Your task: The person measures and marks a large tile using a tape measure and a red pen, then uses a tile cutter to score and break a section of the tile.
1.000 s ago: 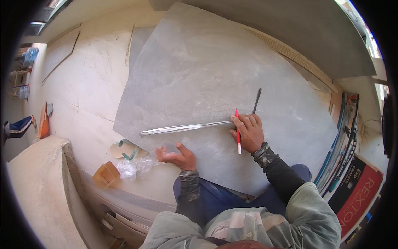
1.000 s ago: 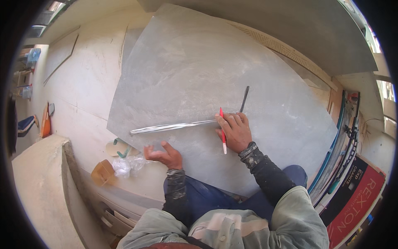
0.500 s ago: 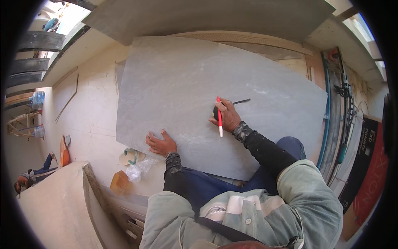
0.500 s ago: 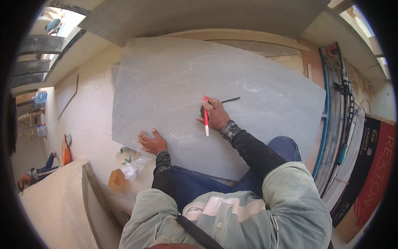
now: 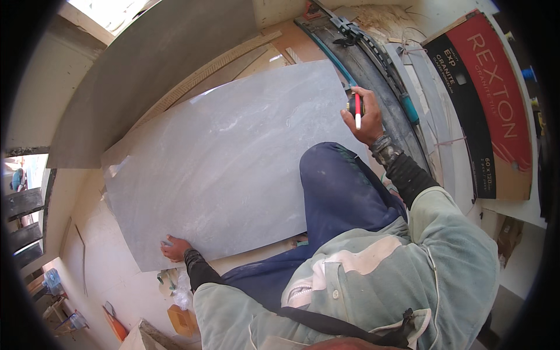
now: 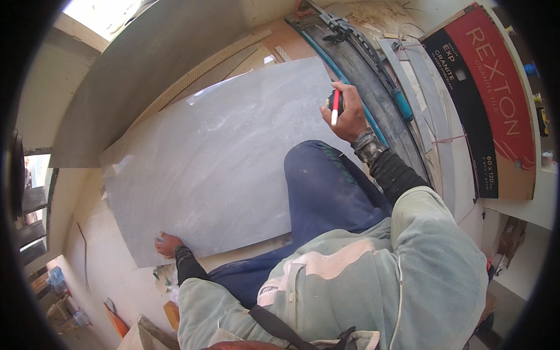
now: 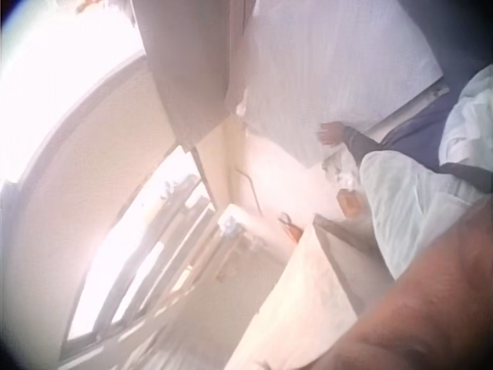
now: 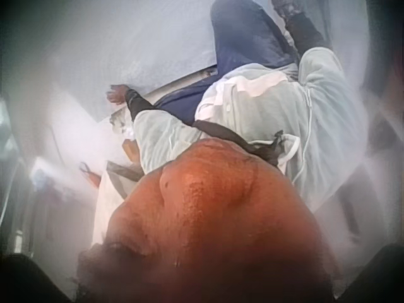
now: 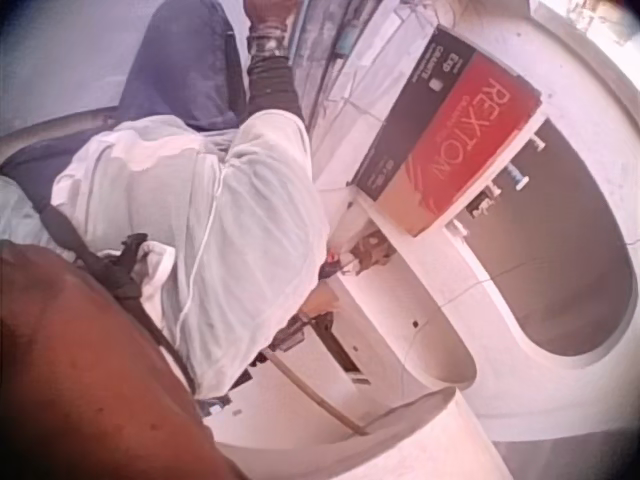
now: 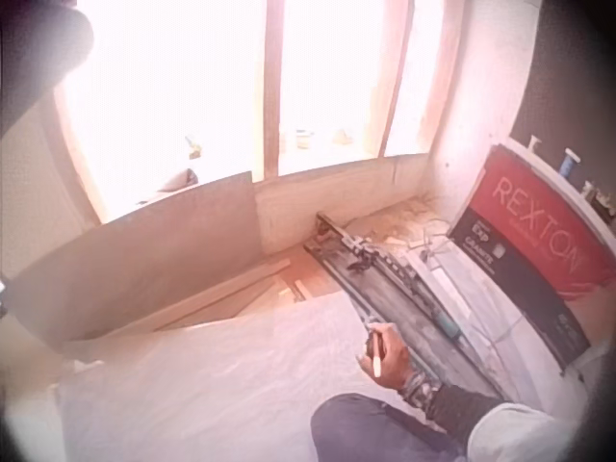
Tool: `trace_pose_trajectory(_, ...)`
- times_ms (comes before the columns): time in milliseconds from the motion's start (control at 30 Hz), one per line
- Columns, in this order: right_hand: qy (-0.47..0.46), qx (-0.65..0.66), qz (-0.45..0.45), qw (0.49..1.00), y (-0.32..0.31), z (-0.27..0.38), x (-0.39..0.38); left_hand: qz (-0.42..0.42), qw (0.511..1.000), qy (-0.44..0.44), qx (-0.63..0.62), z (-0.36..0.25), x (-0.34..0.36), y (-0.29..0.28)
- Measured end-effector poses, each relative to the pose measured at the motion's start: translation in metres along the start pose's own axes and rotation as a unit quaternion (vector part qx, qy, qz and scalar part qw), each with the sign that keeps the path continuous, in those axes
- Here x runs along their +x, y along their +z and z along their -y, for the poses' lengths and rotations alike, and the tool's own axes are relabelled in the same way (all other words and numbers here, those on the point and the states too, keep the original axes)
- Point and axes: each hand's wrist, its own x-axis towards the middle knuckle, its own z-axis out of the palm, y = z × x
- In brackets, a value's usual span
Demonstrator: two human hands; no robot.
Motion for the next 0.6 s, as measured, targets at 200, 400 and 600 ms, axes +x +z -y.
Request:
trace_pose_trajectory(200,0.224,-0.298,-0.073,0.925,-0.179,-0.175,-0.069,0.078,0.992,-0.091,0.048,-0.016,0.006,-0.011)
trace_pose_trajectory(400,0.434,-0.357,0.034,0.826,-0.251,-0.32,-0.162,0.077,0.985,-0.092,0.122,-0.093,-0.028,-0.034)
trace_pose_trajectory(600,0.475,-0.368,0.058,0.798,-0.266,-0.467,-0.205,0.143,0.97,0.146,0.135,-0.247,-0.107,-0.049)
